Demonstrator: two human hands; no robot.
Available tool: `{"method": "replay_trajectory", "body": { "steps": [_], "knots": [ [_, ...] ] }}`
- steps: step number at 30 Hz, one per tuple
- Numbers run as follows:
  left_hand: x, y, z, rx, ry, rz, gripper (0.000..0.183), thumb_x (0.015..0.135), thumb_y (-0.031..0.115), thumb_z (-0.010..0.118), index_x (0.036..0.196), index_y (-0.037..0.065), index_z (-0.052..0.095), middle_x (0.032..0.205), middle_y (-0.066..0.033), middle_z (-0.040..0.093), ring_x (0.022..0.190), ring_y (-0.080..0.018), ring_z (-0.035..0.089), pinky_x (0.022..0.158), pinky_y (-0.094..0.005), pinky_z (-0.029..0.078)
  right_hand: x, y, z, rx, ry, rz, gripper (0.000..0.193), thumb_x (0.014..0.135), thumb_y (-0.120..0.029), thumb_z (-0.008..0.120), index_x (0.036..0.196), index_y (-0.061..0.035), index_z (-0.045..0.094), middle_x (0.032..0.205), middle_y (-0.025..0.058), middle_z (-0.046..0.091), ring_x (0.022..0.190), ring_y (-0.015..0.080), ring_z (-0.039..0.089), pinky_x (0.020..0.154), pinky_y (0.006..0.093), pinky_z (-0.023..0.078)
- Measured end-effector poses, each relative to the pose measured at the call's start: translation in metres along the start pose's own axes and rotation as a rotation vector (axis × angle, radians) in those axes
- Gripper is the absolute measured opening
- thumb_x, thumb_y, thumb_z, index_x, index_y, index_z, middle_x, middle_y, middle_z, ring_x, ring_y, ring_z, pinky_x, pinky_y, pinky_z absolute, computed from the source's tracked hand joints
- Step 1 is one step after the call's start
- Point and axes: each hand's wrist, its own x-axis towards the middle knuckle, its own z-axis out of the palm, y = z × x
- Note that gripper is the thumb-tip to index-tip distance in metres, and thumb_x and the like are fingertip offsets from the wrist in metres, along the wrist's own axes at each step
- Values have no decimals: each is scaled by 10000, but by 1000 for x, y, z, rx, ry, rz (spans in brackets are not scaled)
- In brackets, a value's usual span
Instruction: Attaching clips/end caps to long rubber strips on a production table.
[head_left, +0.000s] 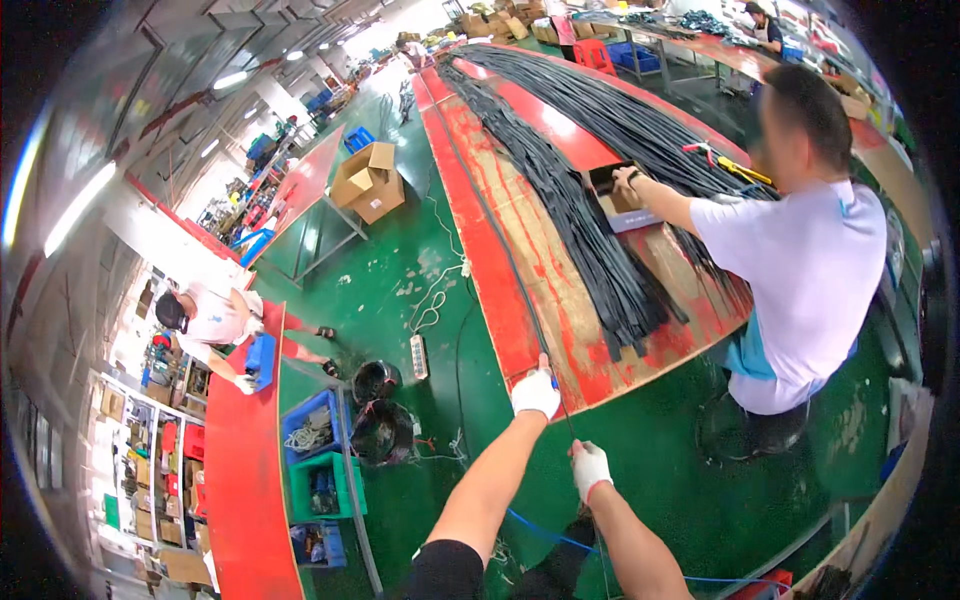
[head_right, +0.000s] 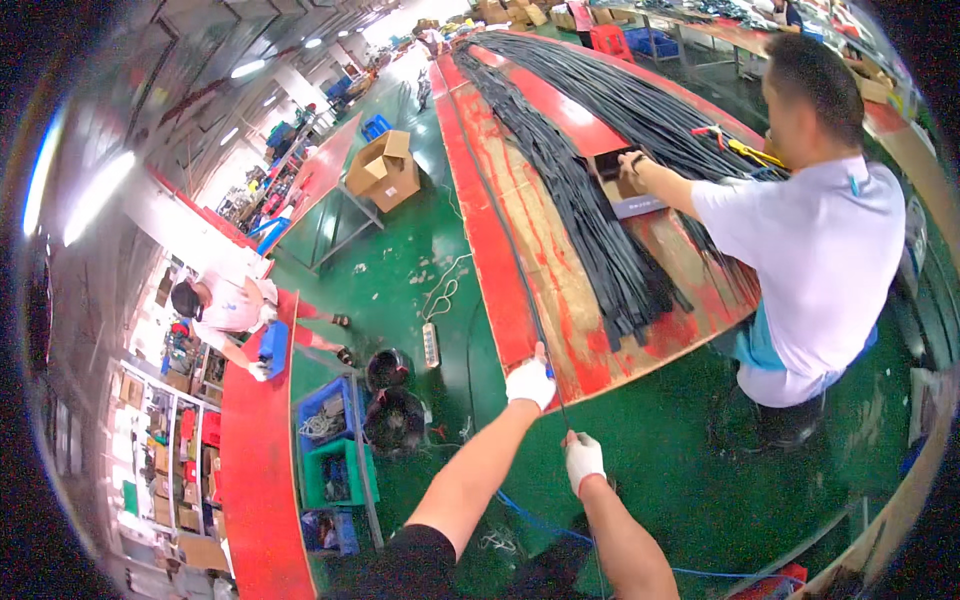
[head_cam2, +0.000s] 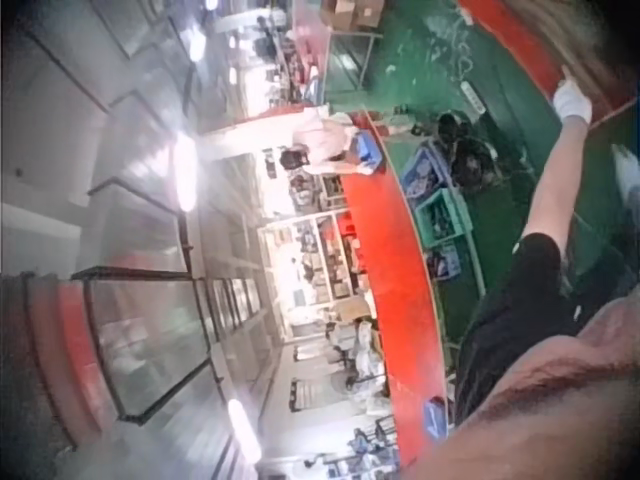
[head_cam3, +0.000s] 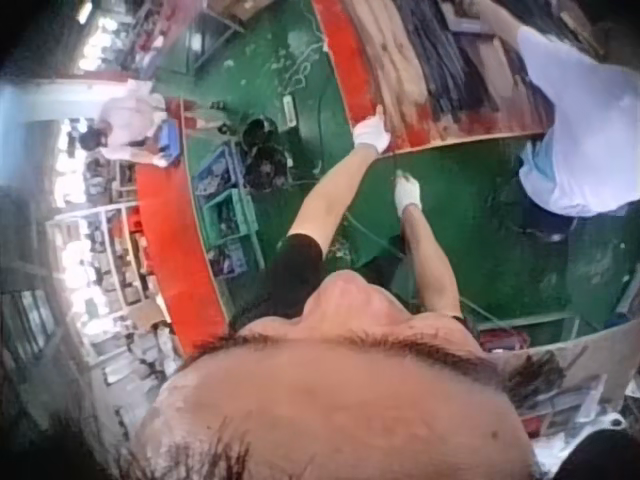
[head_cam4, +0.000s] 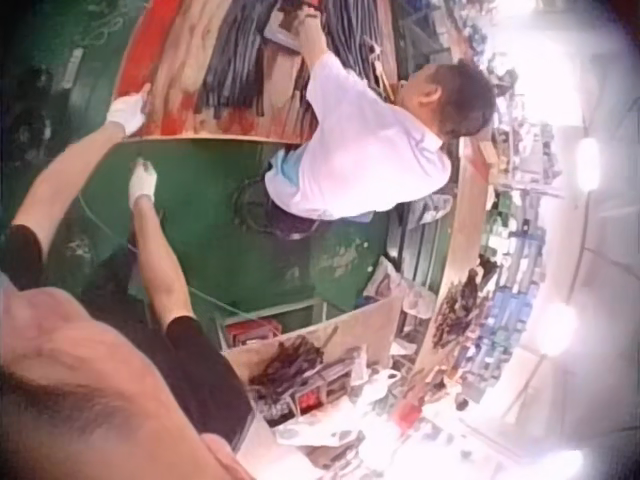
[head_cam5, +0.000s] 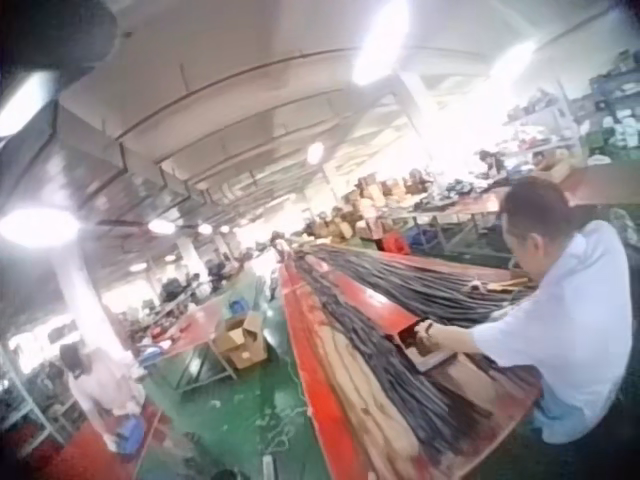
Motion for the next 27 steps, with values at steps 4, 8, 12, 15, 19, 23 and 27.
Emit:
{"method": "replay_trajectory", "body": {
  "steps": [4,8,12,15,19,23,27],
  "knots": [
    [5,1,16,85,-29,18,587,1026,236,428,1578,38,439,1191,-249,737,1040,-412,745,883,-530,592,-87,103,-66,-187,26,-88,371,1063,-310,560,887,-7,683,815,145,676,781,280,618,769,413,485],
    [4,9,24,100,4,4,546,1042,238,390,1533,17,479,1147,-268,752,1015,-419,755,865,-532,596,-255,205,-174,-313,101,-42,371,1057,-293,572,901,20,696,837,122,663,814,195,614,776,365,504],
    [-6,19,20,101,-40,-18,709,963,272,549,1630,91,393,1193,-244,744,1068,-389,747,923,-507,584,-426,318,-297,-441,91,549,449,1077,-373,606,1378,-40,626,1312,237,672,1252,317,634,1107,459,440],
    [-15,27,18,58,-34,-23,739,951,304,571,1640,104,392,1222,-235,740,1095,-387,734,942,-502,569,-460,295,-324,-529,121,658,395,1075,-364,572,1267,-28,653,1183,203,689,1140,299,653,1017,448,469],
    [-31,18,21,15,-8,-47,813,895,274,630,1646,97,373,1196,-233,733,1095,-405,725,962,-500,564,-342,195,-256,-233,-44,550,379,1072,-353,527,1119,-12,688,1011,158,712,992,274,679,897,433,508],
    [-47,10,11,67,-13,-75,802,918,319,644,1646,117,373,1198,-228,712,1070,-412,728,945,-497,578,-117,84,-110,-103,-309,74,469,1102,-501,442,990,-93,644,802,4,576,705,135,505,669,348,422],
    [-33,39,15,99,34,-13,688,973,280,568,1621,103,417,1203,-225,712,997,-397,750,878,-499,601,14,52,-32,-82,63,-107,495,1086,-439,537,1050,20,718,907,141,729,836,284,659,813,409,506]
  ]
}}
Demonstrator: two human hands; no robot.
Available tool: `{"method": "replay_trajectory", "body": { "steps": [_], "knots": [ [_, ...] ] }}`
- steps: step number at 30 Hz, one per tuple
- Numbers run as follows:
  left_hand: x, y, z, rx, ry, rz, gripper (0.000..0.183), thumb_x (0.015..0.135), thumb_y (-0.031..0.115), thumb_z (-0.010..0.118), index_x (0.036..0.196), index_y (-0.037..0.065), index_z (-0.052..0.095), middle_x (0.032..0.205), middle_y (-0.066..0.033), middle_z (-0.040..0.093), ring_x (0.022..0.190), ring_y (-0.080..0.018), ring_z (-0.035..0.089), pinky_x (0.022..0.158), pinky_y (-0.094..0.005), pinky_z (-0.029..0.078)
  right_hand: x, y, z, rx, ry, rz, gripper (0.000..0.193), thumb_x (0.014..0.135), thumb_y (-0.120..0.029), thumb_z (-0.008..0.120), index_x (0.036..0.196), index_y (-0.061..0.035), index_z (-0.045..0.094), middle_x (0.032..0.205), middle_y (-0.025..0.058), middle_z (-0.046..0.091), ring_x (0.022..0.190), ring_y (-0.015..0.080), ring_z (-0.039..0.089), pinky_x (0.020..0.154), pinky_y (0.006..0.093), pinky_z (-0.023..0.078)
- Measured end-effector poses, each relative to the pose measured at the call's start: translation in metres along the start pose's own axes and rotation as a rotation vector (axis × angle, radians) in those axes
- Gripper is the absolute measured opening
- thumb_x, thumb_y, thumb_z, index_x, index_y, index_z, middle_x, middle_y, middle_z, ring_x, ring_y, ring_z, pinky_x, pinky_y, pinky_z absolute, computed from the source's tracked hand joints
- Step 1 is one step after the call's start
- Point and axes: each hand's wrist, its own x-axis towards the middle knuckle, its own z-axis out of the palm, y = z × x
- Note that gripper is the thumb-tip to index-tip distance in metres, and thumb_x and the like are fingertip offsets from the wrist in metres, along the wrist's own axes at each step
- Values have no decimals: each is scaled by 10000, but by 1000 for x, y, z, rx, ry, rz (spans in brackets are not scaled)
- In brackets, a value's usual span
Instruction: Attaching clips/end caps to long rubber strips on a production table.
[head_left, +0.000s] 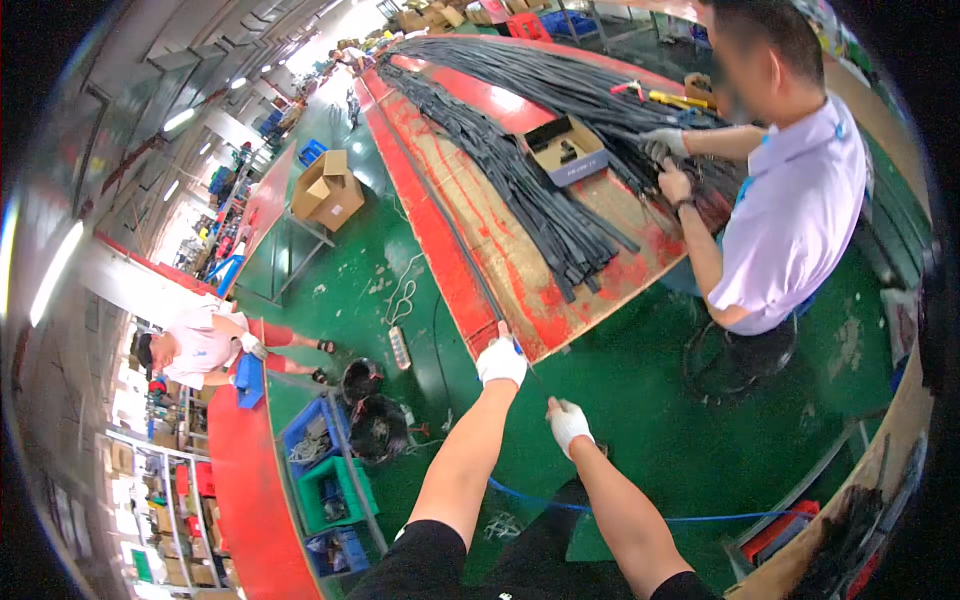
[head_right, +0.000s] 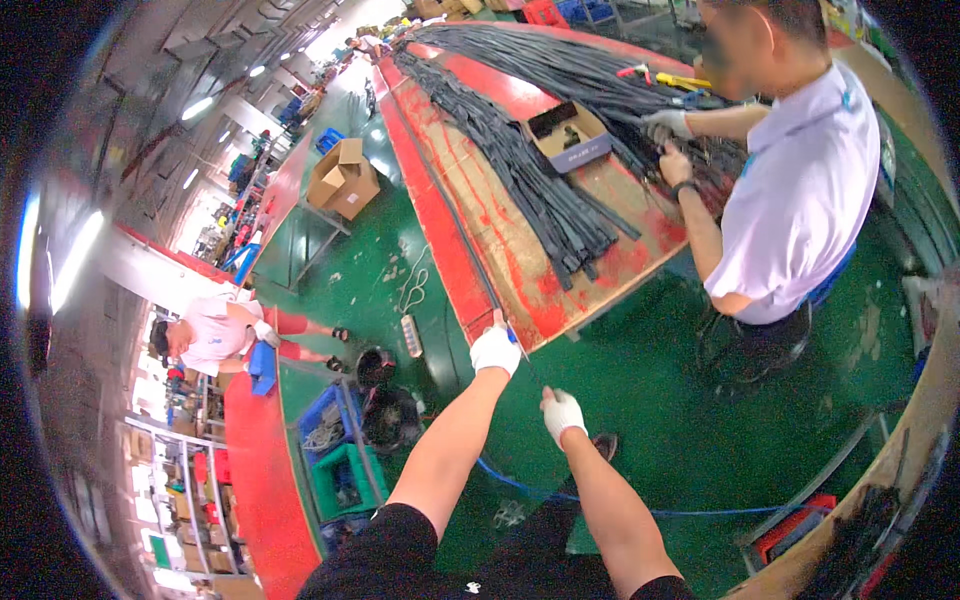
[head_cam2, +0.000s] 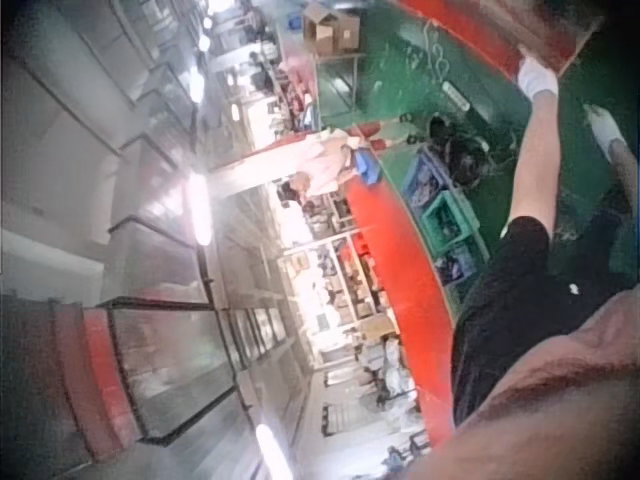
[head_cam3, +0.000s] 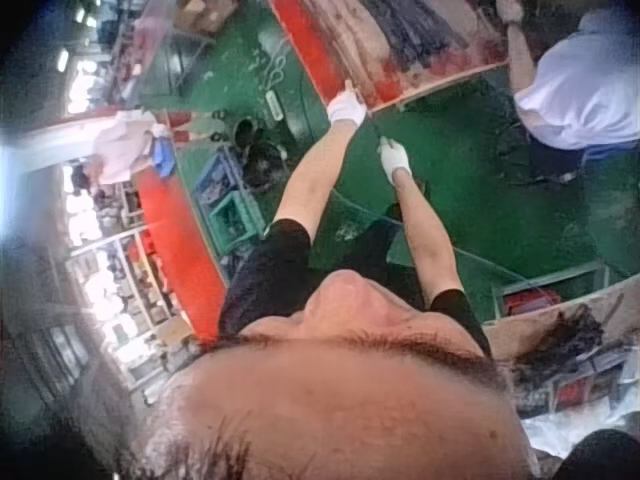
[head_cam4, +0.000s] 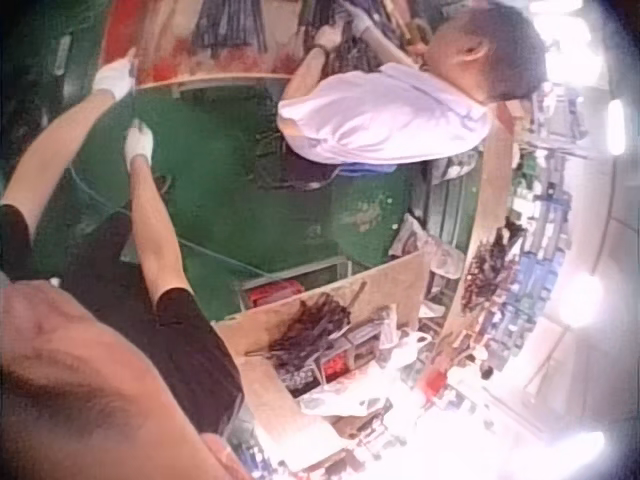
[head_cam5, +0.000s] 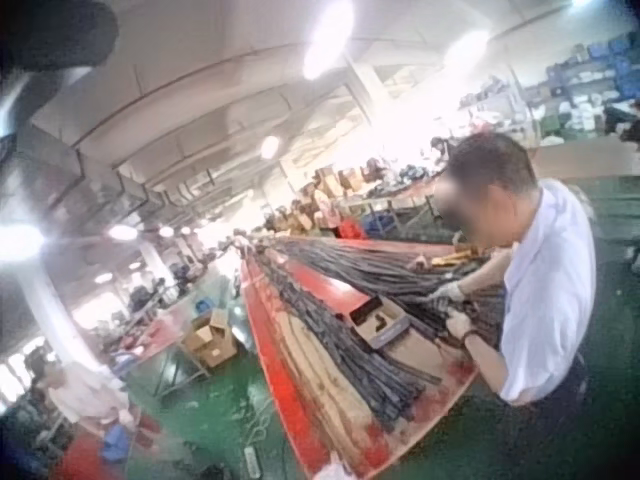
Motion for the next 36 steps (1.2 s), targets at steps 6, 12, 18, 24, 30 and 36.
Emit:
{"method": "replay_trajectory", "body": {
  "steps": [6,12,18,24,30,36],
  "knots": [
    [-11,-20,21,134,-6,22,657,991,241,526,1618,85,406,1288,-232,696,1077,-403,736,907,-502,597,-139,63,-50,-104,6,88,462,1091,-384,577,1029,63,678,840,103,663,786,172,543,746,369,468],
    [-7,-8,11,53,-16,-53,679,975,290,530,1611,77,426,1258,-239,721,1140,-394,722,971,-502,573,-450,268,-232,-586,224,161,383,1027,-359,620,1065,7,724,885,234,735,814,421,706,760,499,538],
    [-30,1,1,44,2,104,591,995,255,483,1548,48,487,1107,-235,763,1035,-406,749,911,-508,584,-571,269,-335,-818,85,615,448,1032,-406,553,1299,-62,661,1132,207,701,1064,404,653,953,493,511],
    [-41,-25,32,-7,-26,18,659,969,272,521,1589,57,455,1126,-237,741,1017,-392,749,892,-502,593,-210,58,-138,-68,-118,49,470,1092,-432,478,1045,-5,667,832,13,623,750,172,550,710,362,463],
    [-33,-7,21,-2,26,19,656,974,290,528,1584,57,457,1117,-217,740,997,-384,751,869,-499,597,-67,16,-35,-444,148,35,616,1050,-568,497,1090,1,730,1131,280,724,1133,499,647,940,518,515],
    [-15,-30,12,53,95,36,675,924,272,632,1547,48,497,1175,-205,739,1066,-368,738,909,-477,593,-215,63,-103,-449,197,-32,633,1043,-553,504,876,33,672,932,316,683,924,525,643,835,542,493]
  ]
}}
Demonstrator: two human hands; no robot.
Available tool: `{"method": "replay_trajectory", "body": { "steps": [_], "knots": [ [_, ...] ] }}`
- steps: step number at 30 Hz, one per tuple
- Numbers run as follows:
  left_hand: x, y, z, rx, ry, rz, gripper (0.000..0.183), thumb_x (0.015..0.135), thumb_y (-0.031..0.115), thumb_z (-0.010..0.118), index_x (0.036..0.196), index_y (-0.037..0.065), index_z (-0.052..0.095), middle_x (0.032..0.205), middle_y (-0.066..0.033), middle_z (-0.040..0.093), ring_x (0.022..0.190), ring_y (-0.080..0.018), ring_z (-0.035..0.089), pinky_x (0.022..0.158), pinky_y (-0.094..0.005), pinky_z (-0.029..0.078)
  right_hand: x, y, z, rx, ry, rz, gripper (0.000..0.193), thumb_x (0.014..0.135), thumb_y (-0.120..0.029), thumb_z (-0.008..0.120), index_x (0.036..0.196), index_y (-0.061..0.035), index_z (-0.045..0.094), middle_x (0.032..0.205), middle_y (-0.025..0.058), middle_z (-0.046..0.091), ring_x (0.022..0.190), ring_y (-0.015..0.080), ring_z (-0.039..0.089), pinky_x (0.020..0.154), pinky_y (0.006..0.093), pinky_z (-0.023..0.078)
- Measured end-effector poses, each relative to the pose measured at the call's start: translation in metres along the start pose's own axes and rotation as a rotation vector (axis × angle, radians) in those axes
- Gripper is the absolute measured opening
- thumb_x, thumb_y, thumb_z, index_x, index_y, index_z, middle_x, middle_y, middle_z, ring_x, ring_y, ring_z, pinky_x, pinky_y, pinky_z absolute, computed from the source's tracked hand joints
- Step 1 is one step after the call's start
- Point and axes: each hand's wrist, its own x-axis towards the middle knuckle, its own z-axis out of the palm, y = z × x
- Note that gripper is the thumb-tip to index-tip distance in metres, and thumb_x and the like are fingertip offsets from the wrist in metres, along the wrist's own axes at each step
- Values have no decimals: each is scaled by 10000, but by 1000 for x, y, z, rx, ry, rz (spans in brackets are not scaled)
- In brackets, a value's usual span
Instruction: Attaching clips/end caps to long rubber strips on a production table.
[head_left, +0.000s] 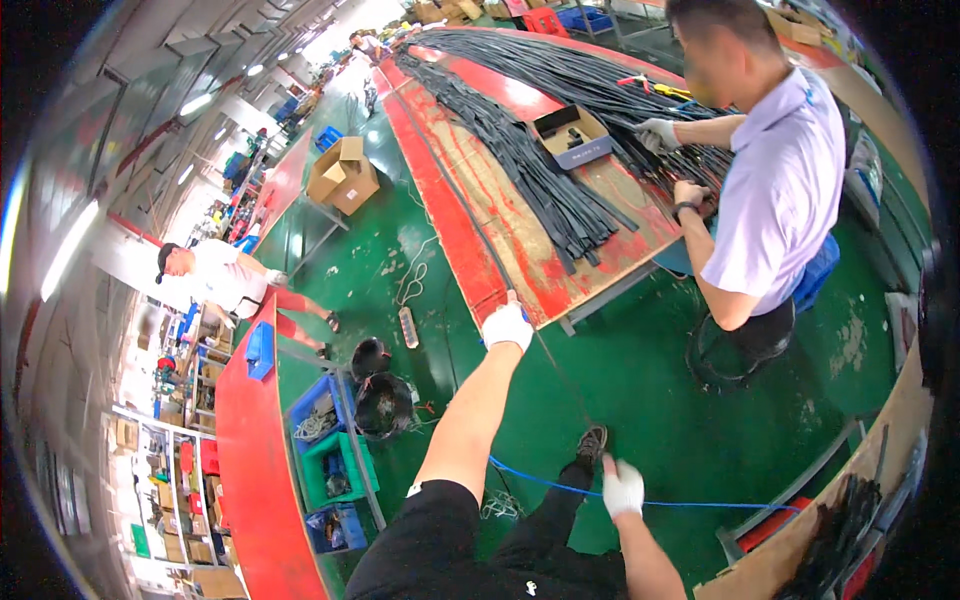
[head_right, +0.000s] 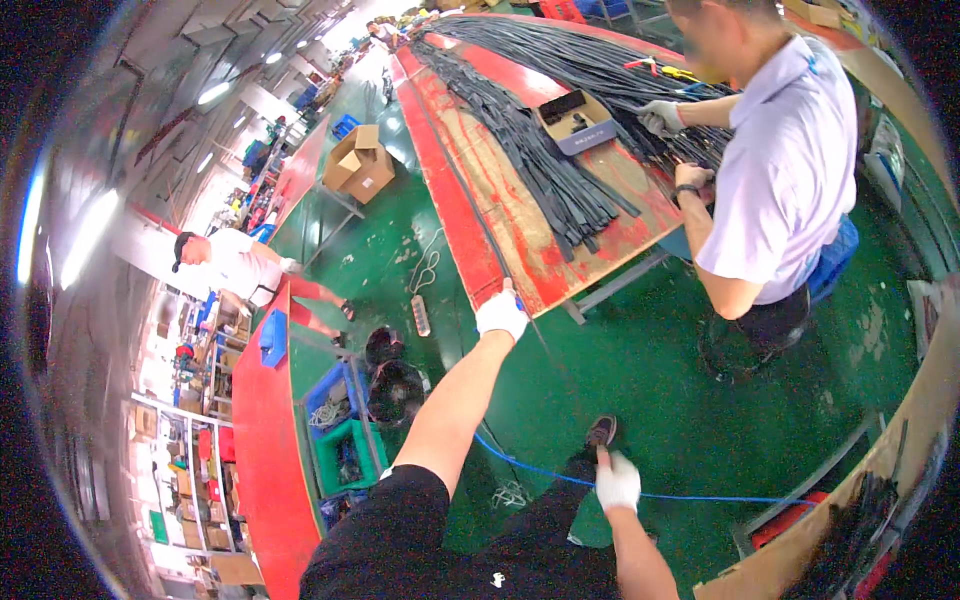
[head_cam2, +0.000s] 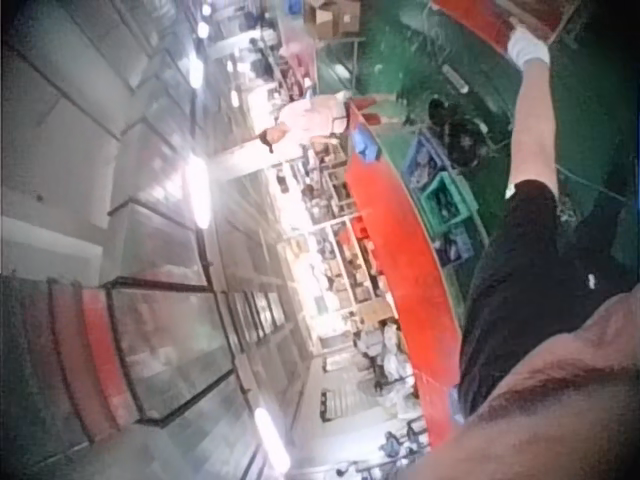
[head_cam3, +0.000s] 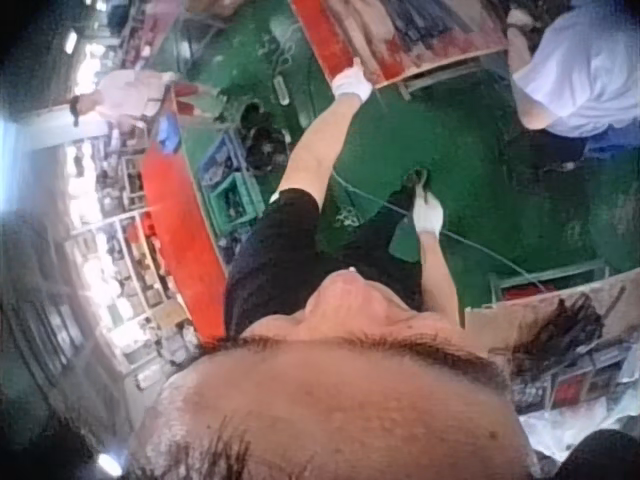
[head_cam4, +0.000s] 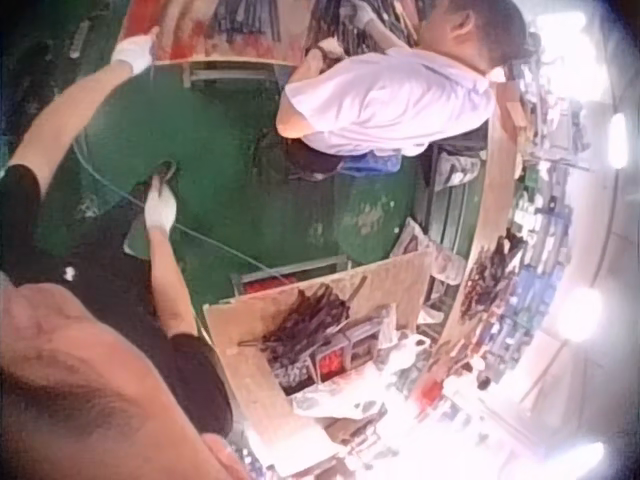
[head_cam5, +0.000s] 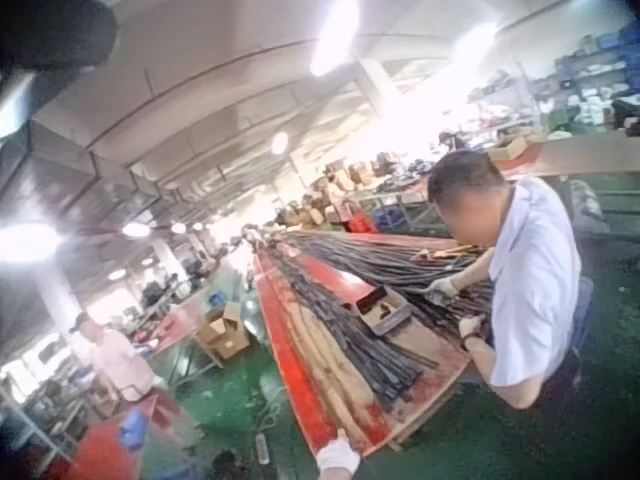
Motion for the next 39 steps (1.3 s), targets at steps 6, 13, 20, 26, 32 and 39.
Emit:
{"method": "replay_trajectory", "body": {
  "steps": [6,13,20,26,32,39],
  "knots": [
    [-23,21,3,-7,-117,-1,662,978,261,514,1609,77,431,1227,-226,722,1064,-393,742,937,-492,585,-260,224,-121,-326,-168,471,458,1077,-376,551,1313,-5,677,1316,181,710,1116,359,653,1073,445,497],
    [-39,12,17,-22,-78,37,611,1008,257,455,1588,67,451,1135,-243,728,981,-392,751,847,-512,597,-203,243,-123,-1,-360,426,438,1064,-452,539,1063,-31,657,898,156,635,785,324,597,752,459,484],
    [-42,13,3,-23,-107,-3,638,985,211,495,1607,83,428,1181,-231,719,976,-402,751,842,-514,601,138,-59,89,695,-447,210,454,1085,-473,566,974,-41,652,797,45,613,704,144,557,654,308,445],
    [-40,17,18,-10,-73,40,608,1007,245,485,1592,85,439,1187,-234,713,978,-405,748,833,-519,598,109,-16,91,348,-188,115,631,1057,-458,624,1332,110,628,1123,174,737,1014,277,682,946,359,514],
    [-40,-1,22,30,-58,-24,579,1034,264,431,1588,100,463,1163,-239,726,1011,-404,749,883,-522,589,-139,146,-41,32,-179,206,465,1037,-408,580,961,29,720,963,313,689,945,422,685,872,487,508],
    [-41,25,14,-32,72,122,616,988,239,483,1580,70,467,992,-224,758,894,-399,761,828,-561,586,-250,324,-109,-336,-193,157,450,1033,-364,596,1318,-27,682,1316,217,699,1161,423,686,1029,476,525]
  ]
}}
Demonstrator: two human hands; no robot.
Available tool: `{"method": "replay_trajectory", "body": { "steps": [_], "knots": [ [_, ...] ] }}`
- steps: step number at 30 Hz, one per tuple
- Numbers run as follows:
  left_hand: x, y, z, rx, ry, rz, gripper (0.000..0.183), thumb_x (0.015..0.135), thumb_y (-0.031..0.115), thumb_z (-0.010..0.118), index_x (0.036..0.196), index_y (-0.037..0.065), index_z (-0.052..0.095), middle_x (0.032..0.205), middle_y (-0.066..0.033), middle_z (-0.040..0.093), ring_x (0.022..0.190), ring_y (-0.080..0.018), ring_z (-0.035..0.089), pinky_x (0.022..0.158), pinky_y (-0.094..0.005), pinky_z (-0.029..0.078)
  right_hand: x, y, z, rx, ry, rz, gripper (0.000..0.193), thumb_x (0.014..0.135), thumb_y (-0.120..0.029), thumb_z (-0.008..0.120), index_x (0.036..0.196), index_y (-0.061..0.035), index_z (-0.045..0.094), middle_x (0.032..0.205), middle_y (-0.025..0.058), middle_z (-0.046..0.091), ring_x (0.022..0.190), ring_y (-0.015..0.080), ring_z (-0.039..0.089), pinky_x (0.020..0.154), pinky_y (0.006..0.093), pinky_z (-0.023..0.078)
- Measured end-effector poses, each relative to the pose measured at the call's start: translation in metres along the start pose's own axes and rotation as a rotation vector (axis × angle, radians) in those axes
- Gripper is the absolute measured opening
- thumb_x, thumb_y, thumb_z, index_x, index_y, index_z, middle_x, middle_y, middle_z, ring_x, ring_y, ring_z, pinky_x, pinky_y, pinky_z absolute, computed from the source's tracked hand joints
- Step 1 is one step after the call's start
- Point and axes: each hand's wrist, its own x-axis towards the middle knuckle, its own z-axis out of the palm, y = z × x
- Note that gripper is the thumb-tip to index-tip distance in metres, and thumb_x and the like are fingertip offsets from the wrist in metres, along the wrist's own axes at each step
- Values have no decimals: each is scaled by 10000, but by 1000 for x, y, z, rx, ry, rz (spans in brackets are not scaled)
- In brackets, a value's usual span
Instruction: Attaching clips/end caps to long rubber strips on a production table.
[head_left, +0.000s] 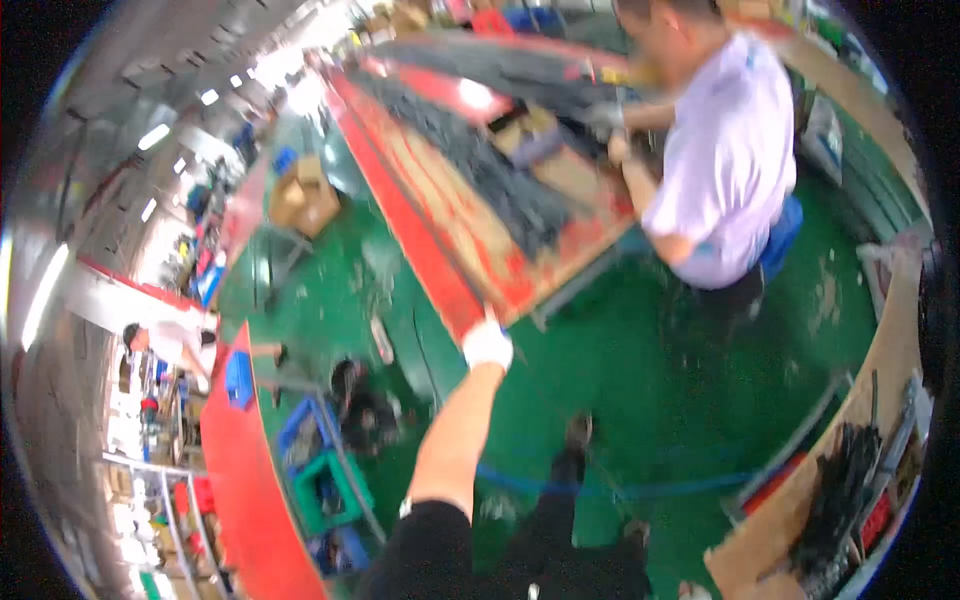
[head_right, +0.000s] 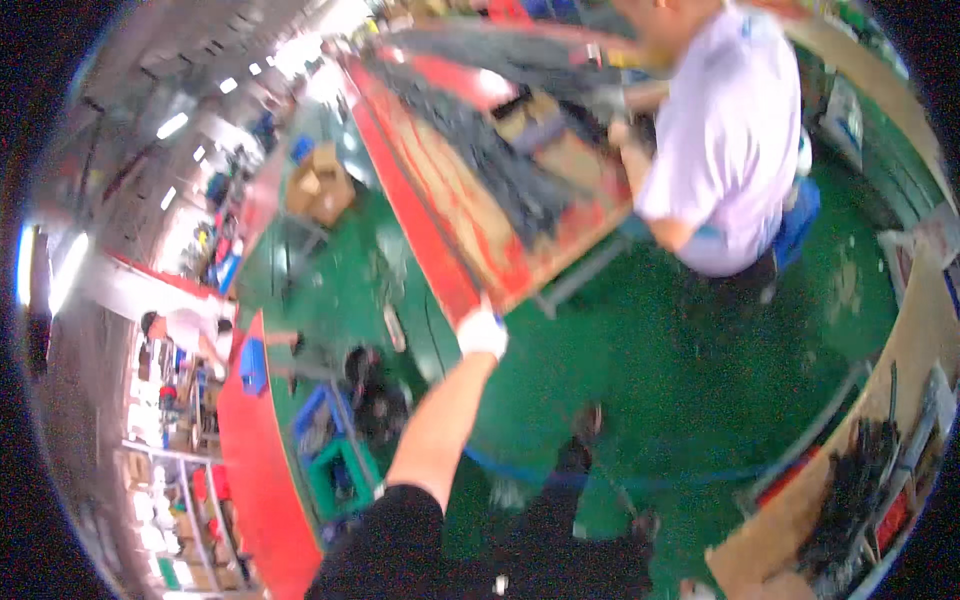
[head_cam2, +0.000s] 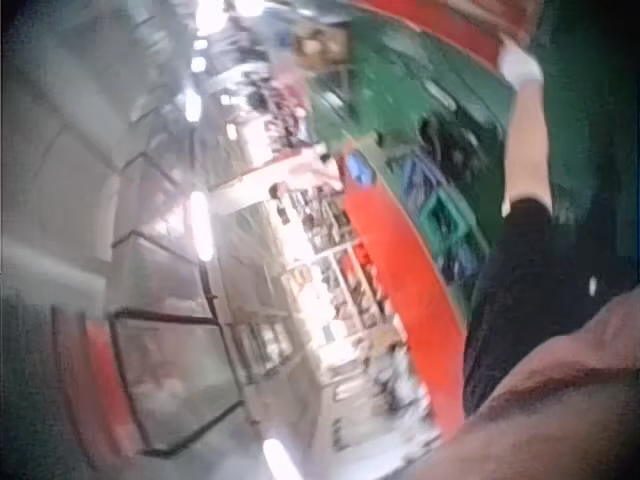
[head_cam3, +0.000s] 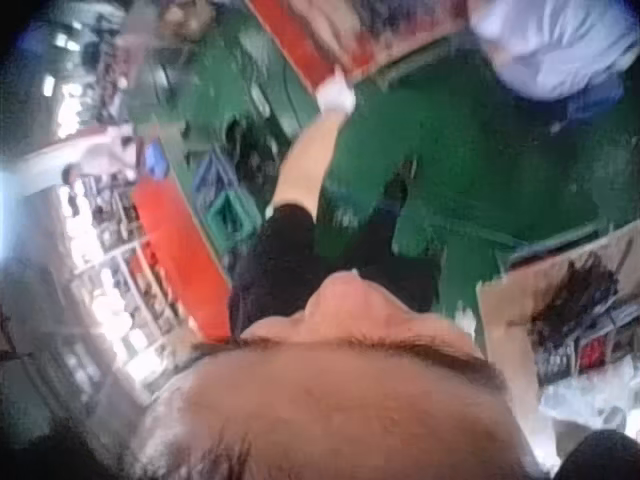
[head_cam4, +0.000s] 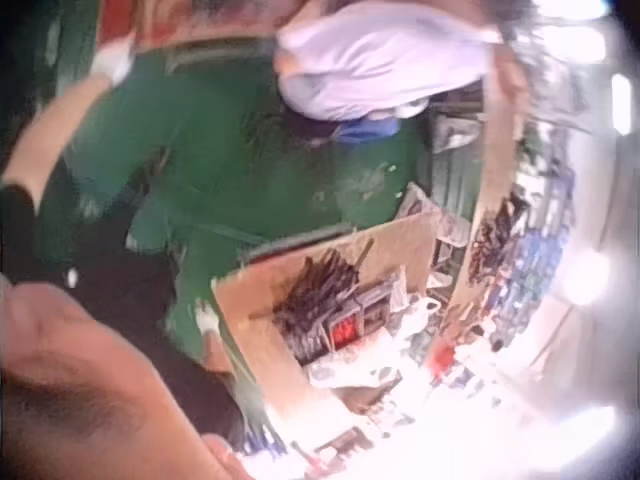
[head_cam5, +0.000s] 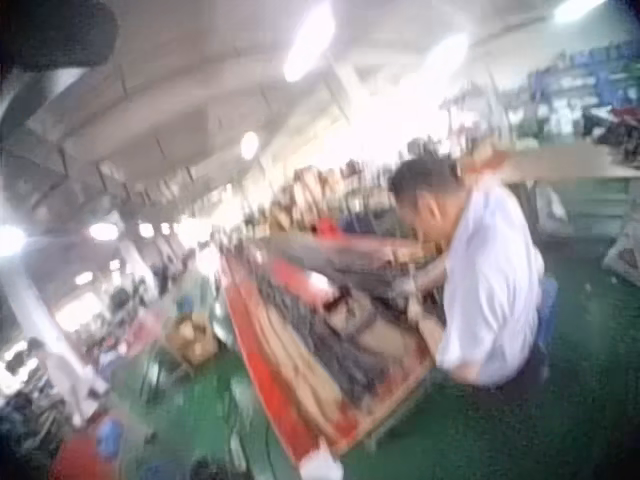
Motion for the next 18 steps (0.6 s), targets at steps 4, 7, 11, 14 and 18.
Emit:
{"method": "replay_trajectory", "body": {
  "steps": [4,7,11,14,18],
  "knots": [
    [-21,-22,1,-45,-176,-122,687,942,246,552,1598,74,448,1126,-241,729,970,-415,746,864,-510,594,126,-248,-70,428,-236,-51,463,1050,-393,567,1218,18,695,1177,230,738,1111,392,689,1015,433,507],
    [-10,1,4,-41,-130,-109,735,913,211,585,1617,76,424,1139,-227,715,941,-394,747,841,-490,599,281,-385,-28,913,-213,-187,375,1073,-354,610,1197,-8,686,911,21,673,788,139,604,691,321,490],
    [-7,2,0,-3,-125,-113,720,938,215,559,1628,74,405,1102,-206,707,910,-371,748,816,-480,601,349,-474,-13,626,17,-252,379,1084,-371,560,1082,-24,712,947,185,736,896,343,691,841,431,528],
    [-10,-12,6,25,-53,-136,720,946,210,550,1635,76,390,1116,-208,706,911,-369,749,813,-485,601,328,-452,1,512,54,-244,378,1086,-362,545,1031,-23,704,910,210,711,870,359,674,814,431,517],
    [-17,-16,13,61,-153,-154,673,992,207,502,1640,76,379,1183,-235,711,959,-383,752,828,-500,608,249,-378,-12,504,44,-196,404,1080,-368,539,981,-3,680,871,207,696,844,360,675,800,429,512]
  ]
}}
